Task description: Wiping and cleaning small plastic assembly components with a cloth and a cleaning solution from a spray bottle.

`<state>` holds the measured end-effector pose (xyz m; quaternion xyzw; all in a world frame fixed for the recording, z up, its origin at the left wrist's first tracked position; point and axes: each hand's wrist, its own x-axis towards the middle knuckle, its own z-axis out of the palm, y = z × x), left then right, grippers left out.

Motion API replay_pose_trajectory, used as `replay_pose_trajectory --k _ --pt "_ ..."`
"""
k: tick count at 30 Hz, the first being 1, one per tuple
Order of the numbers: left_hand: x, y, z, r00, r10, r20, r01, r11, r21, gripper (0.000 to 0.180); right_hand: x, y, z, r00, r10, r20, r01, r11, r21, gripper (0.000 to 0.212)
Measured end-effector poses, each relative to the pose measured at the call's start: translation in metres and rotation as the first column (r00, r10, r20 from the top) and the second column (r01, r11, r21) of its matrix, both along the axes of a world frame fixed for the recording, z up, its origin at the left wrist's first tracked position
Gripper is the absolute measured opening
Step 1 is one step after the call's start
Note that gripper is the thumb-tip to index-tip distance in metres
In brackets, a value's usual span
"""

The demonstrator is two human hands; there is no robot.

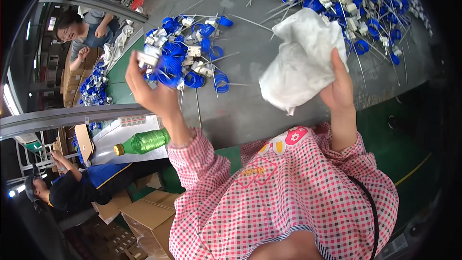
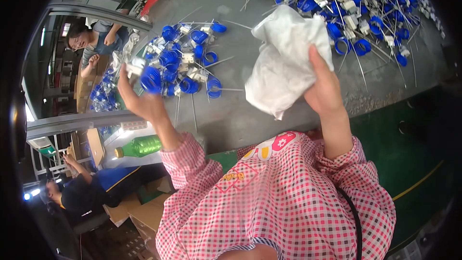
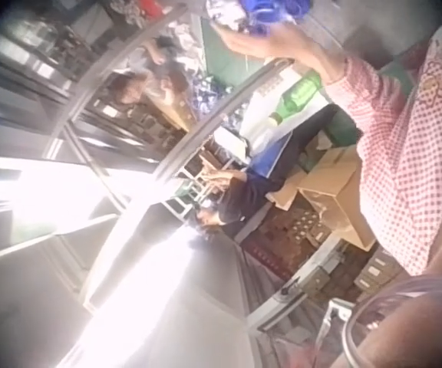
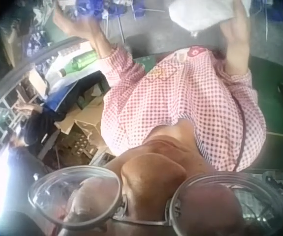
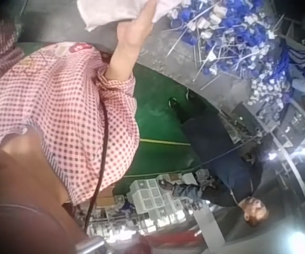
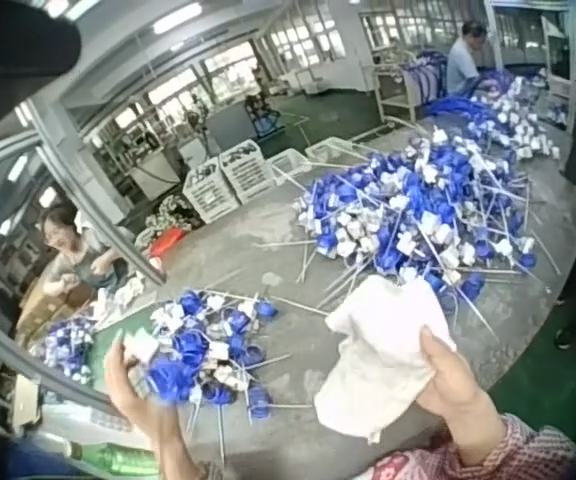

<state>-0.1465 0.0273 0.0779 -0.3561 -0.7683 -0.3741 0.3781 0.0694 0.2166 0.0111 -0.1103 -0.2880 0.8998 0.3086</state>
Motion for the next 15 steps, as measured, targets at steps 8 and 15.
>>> replay_pose_trajectory --k 8,15 --pt "-0.133 0.025 -0.039 0.706 0.641 0.301 -0.122 0.528 -0.84 0.032 0.005 0.04 0.006 0.914 0.026 -0.406 -0.076 0.991 -0.107 0.053" --pt "-0.082 0.024 -0.036 0.961 0.275 -0.01 -0.198 0.665 -0.72 0.038 0.008 0.058 0.009 0.962 -0.158 -0.224 0.137 0.985 -0.107 0.052"
